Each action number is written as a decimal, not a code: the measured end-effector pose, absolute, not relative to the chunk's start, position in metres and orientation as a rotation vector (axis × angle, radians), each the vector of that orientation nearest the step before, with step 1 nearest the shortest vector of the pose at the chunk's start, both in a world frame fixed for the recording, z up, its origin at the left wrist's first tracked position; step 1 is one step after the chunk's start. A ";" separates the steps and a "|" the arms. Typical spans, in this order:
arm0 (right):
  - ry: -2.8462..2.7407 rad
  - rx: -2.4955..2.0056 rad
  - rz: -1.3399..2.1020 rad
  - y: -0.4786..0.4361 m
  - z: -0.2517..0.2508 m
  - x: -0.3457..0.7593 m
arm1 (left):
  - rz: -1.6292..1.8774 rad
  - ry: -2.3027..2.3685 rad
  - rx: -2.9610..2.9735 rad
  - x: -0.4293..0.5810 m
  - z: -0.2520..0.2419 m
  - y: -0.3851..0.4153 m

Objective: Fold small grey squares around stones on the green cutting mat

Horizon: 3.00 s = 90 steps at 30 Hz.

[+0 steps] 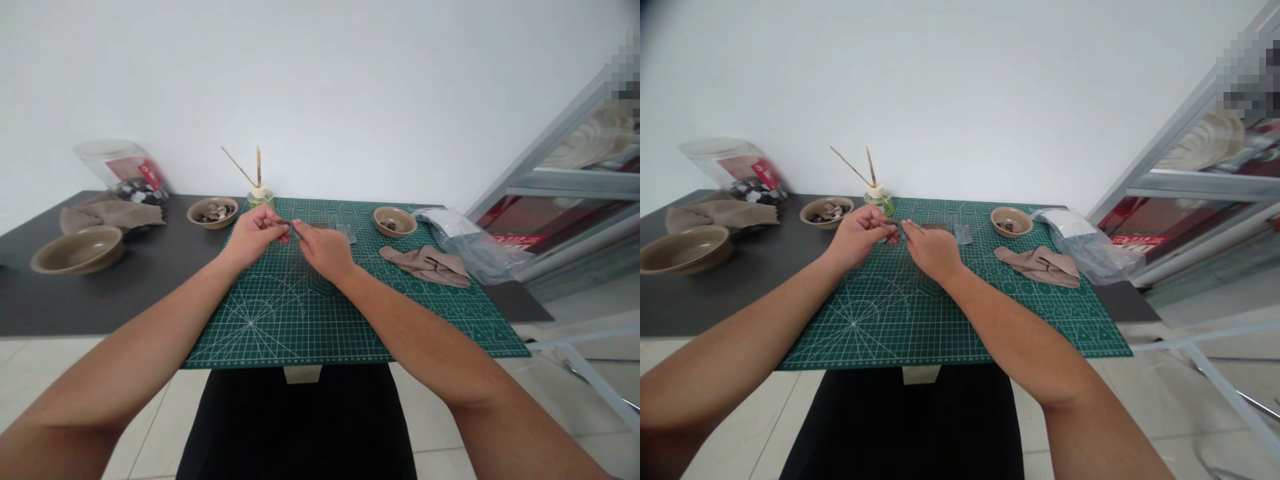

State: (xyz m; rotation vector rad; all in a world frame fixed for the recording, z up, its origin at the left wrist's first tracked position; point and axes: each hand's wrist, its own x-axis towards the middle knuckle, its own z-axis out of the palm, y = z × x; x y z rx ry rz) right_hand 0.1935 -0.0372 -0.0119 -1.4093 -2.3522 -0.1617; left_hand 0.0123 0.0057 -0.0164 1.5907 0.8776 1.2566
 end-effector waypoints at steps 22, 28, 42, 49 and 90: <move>-2.375 -1.378 -0.194 -0.037 -0.016 0.188 | 1.176 0.936 1.774 0.011 -0.023 0.009; -2.340 -1.416 -0.200 -0.035 -0.017 0.189 | 1.213 0.945 1.685 0.011 -0.020 0.008; -2.346 -1.435 -0.231 -0.035 -0.019 0.189 | 1.215 0.918 1.627 0.014 -0.020 0.007; -2.364 -1.424 -0.255 -0.038 -0.017 0.186 | 1.169 0.944 1.674 0.012 -0.022 0.009; -2.338 -1.361 -0.156 -0.035 -0.018 0.186 | 1.112 0.882 1.675 0.013 -0.021 0.009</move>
